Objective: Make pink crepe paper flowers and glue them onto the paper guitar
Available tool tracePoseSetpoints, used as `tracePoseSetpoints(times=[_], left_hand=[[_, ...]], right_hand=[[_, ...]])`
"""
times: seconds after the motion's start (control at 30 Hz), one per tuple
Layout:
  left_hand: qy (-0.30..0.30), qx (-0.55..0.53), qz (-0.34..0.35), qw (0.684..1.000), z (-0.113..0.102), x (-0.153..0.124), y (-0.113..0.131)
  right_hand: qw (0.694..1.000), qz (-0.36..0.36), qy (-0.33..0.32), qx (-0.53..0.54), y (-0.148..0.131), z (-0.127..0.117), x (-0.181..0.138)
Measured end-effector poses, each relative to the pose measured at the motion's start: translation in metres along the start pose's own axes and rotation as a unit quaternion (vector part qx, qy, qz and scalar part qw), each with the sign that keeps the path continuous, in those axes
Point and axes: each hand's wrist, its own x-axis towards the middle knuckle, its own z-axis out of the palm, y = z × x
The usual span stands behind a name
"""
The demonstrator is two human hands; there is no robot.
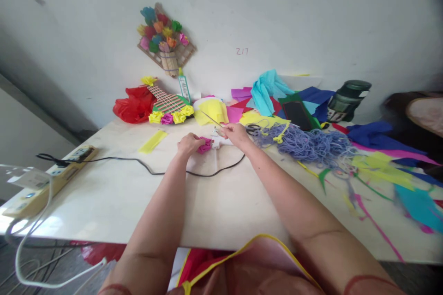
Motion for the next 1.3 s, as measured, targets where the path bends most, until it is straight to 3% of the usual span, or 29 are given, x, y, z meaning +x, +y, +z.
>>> tracePoseSetpoints(times=[0.13, 0.23, 0.3, 0.37, 0.43, 0.57, 0.83, 1.3], left_hand=[[0.057, -0.066, 0.005, 0.996, 0.0, -0.001, -0.005], [0.116, -0.209, 0.027, 0.971, -0.002, -0.002, -0.006], [0.126, -0.363, 0.052, 0.922, -0.003, -0.003, -0.004], [0.109, -0.505, 0.071, 0.853, -0.004, -0.006, 0.001], [0.08, -0.594, 0.081, 0.796, -0.004, -0.01, 0.006], [0.032, -0.664, 0.089, 0.742, -0.002, -0.017, 0.012], [-0.004, -0.667, 0.097, 0.738, 0.003, -0.022, 0.013], [-0.014, -0.631, 0.124, 0.766, 0.016, -0.017, 0.009]], right_hand=[[1.0, 0.004, 0.004, 0.008, -0.002, -0.001, -0.001], [0.999, 0.018, 0.004, 0.029, -0.005, -0.003, -0.002], [0.999, 0.012, 0.016, 0.042, -0.007, -0.006, -0.002], [0.998, -0.006, 0.029, 0.061, -0.008, -0.011, -0.002], [0.996, -0.023, 0.034, 0.083, -0.009, -0.017, -0.002], [0.994, -0.048, 0.03, 0.089, -0.012, -0.026, -0.003], [0.992, -0.057, -0.043, 0.105, -0.013, -0.024, -0.004], [0.993, -0.051, -0.084, 0.062, -0.012, -0.032, -0.004]])
